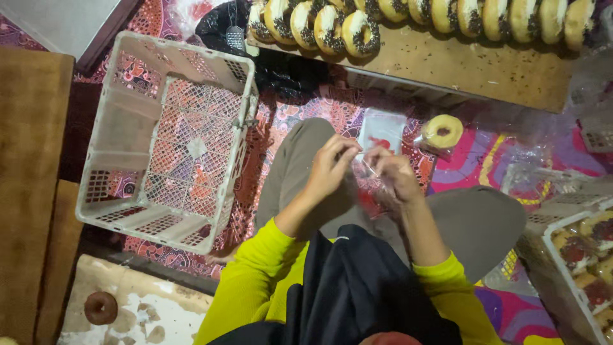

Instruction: The person sits on a patterned floor mat and individually wraps doughnuts in clear plastic bags. They pick doughnuts from a tray, place them into bags, and arrange the wrapped items into a white plastic crate.

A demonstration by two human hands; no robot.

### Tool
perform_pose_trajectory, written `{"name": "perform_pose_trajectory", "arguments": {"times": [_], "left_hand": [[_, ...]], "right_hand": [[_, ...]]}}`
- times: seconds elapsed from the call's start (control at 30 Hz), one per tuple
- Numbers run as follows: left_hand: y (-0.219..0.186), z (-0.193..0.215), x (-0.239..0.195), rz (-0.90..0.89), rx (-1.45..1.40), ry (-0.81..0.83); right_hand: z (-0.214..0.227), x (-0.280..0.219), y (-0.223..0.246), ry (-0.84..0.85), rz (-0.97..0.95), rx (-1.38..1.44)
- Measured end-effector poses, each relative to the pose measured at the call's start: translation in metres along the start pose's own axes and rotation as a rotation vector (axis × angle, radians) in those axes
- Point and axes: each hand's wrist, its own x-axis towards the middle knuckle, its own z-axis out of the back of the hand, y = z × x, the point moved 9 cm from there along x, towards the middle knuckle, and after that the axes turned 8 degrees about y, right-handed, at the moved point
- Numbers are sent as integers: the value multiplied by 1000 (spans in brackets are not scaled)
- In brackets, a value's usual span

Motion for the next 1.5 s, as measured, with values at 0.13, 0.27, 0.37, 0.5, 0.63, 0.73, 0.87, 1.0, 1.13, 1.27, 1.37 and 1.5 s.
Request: {"name": "perform_pose_trajectory", "arguments": {"times": [0.13, 0.27, 0.37, 0.5, 0.63, 0.73, 0.87, 1.0, 1.13, 1.27, 1.37, 1.5], "left_hand": [[62, -30, 5, 168, -592, 23], [97, -59, 13, 334, -1198, 79], [117, -51, 19, 433, -1103, 79], [162, -11, 3, 416, -1399, -364], [196, 32, 0, 259, -1631, -241], [190, 97, 16, -275, -1730, -60], [244, 125, 3, 265, -1543, -772], [174, 116, 14, -48, -1974, -169], [202, 134, -38, 109, -1669, -376], [232, 115, -42, 247, -1590, -598], [218, 69, 3, 191, -1552, -505], [202, 16, 59, 266, -1534, -439]], "right_hand": [[9, 0, -26, -108, -126, 225], [-32, 31, -15, 262, -221, -13], [-31, 50, -9, 105, -299, -5], [-21, 45, 9, -293, -171, -220], [-77, 91, 0, 457, 42, -1493], [65, 146, 18, -662, -148, -601], [126, 237, 5, -699, -320, -1375], [185, 214, 14, -512, -442, -1316], [205, 137, 76, -251, -321, -1348], [198, 84, 81, -660, -119, -1261], [191, 94, 35, -1088, -140, -1294], [148, 117, 50, -1413, 100, -1381]]}}
